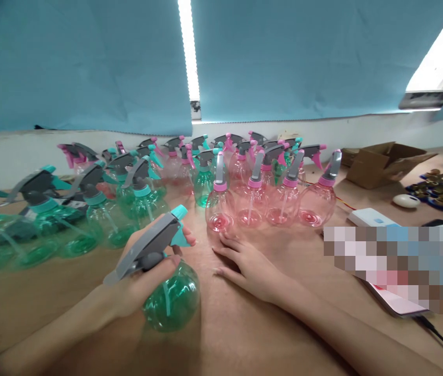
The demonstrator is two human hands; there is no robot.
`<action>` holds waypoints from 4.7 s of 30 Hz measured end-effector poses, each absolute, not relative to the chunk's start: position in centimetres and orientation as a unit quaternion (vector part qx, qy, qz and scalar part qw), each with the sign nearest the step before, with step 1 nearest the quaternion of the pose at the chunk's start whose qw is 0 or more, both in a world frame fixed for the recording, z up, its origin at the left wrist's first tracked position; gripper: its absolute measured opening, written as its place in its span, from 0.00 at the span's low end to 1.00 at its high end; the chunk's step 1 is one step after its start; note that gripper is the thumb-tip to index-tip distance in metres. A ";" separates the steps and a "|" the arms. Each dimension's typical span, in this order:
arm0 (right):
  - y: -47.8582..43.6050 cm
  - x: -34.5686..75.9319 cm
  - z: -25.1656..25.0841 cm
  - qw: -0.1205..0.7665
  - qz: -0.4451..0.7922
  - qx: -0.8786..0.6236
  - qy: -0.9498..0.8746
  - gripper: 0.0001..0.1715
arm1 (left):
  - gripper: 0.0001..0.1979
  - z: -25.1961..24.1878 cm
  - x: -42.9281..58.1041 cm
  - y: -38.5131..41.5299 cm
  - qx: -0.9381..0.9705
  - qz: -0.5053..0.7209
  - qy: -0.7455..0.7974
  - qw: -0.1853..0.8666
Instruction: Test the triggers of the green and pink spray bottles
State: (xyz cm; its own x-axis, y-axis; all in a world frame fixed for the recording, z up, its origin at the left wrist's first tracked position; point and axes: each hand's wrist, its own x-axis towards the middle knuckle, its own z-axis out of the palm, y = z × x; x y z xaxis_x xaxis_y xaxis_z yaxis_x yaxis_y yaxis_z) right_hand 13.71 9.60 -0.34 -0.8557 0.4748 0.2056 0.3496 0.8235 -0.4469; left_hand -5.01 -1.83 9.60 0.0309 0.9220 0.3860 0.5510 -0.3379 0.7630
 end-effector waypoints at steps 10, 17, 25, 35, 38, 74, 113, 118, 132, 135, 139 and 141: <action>9.7 13.7 -0.5 0.164 0.204 -0.215 -0.941 0.31 | 0.04 9.6 -5.1 -1.9 0.687 0.447 0.537 0.200; 9.7 13.7 -0.6 0.175 0.205 -0.211 -0.940 0.30 | 0.09 8.9 -4.8 -1.8 0.669 0.487 0.525 0.197; 9.7 13.7 -0.6 0.170 0.210 -0.219 -0.938 0.31 | 0.07 7.9 -5.1 -1.9 0.669 0.485 0.538 0.167; 9.7 13.7 -0.5 0.173 0.200 -0.214 -0.940 0.31 | 0.10 8.3 -4.9 -1.7 0.674 0.488 0.531 0.157; 9.7 13.7 -0.5 0.180 0.206 -0.214 -0.938 0.30 | 0.12 8.4 -4.9 -1.8 0.670 0.487 0.532 0.175; 9.6 13.8 -0.5 0.179 0.209 -0.221 -0.936 0.29 | 0.07 8.6 -5.0 -1.9 0.659 0.481 0.551 0.179; 9.6 13.7 -0.4 0.162 0.191 -0.218 -0.943 0.31 | 0.10 9.2 -4.8 -2.0 0.658 0.471 0.532 0.248; 9.7 13.7 -0.4 0.169 0.203 -0.220 -0.939 0.31 | 0.09 9.3 -4.8 -2.1 0.661 0.461 0.533 0.260; 9.7 13.7 -0.6 0.165 0.196 -0.218 -0.942 0.31 | 0.08 9.1 -4.8 -2.1 0.667 0.464 0.537 0.226; 9.7 13.7 -0.6 0.171 0.199 -0.216 -0.940 0.31 | 0.07 9.1 -4.8 -2.1 0.668 0.468 0.533 0.225; 9.7 13.7 -0.5 0.170 0.199 -0.218 -0.940 0.31 | 0.09 8.9 -4.9 -2.2 0.669 0.469 0.537 0.212; 9.7 13.7 -0.5 0.166 0.198 -0.218 -0.941 0.32 | 0.10 8.8 -5.0 -2.1 0.670 0.468 0.538 0.203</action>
